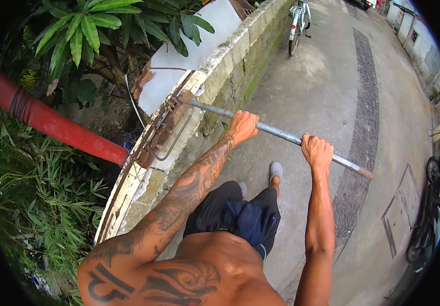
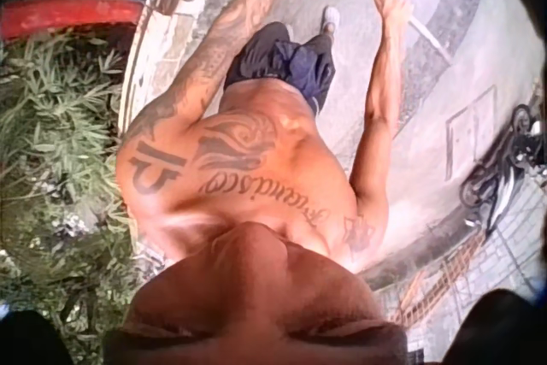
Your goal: The person uses a hacksaw to cut a metal bar clamped to a low concrete wall. They repeatedly saw back and forth, then walk to a gate, open it, and return to continue cutting the same bar. The person later walks to a covered area where other people are present and picks up a bench grinder.
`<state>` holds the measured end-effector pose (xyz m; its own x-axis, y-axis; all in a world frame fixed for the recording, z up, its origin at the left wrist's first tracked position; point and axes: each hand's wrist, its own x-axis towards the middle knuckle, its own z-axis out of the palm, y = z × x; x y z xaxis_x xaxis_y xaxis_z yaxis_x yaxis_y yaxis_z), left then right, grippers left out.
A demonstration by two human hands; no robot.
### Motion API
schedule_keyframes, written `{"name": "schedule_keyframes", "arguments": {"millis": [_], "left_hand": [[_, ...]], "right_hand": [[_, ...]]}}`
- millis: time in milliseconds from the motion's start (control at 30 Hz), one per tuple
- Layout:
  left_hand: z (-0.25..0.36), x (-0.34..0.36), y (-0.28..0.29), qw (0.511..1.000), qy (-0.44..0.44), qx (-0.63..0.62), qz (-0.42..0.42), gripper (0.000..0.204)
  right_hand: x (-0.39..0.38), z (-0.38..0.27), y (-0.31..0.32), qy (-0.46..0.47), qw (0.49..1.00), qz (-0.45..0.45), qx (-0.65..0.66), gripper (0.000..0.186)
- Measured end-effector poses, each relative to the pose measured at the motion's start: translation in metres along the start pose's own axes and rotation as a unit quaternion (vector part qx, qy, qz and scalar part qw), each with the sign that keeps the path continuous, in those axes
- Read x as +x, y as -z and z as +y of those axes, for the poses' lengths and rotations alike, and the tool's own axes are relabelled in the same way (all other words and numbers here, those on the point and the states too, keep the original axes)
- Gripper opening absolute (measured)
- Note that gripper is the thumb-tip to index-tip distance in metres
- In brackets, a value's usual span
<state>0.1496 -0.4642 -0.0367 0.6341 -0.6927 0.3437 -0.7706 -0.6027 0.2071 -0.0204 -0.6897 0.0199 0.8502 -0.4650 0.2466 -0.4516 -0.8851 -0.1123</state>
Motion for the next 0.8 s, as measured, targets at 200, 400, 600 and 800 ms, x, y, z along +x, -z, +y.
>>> {"name": "schedule_keyframes", "arguments": {"millis": [200, 400, 600, 800], "left_hand": [[-0.009, 0.001, 0.013, 0.996, 0.022, -0.046, -0.079, 0.027], [-0.061, -0.084, 0.079, 0.923, 0.36, 0.035, 0.132, 0.058], [-0.135, -0.127, 0.083, 0.868, 0.493, -0.06, 0.01, 0.055], [-0.145, -0.127, 0.084, 0.873, 0.481, -0.071, 0.033, 0.059]], "right_hand": [[0.008, -0.001, -0.016, 0.003, 0.999, -0.05, 0.011, 0.057], [0.017, 0.016, -0.037, -0.028, 0.993, -0.112, 0.032, 0.057], [0.016, 0.011, -0.052, -0.03, 0.995, -0.087, 0.04, 0.052], [-0.004, 0.002, -0.045, -0.06, 0.996, -0.032, 0.05, 0.045]]}}
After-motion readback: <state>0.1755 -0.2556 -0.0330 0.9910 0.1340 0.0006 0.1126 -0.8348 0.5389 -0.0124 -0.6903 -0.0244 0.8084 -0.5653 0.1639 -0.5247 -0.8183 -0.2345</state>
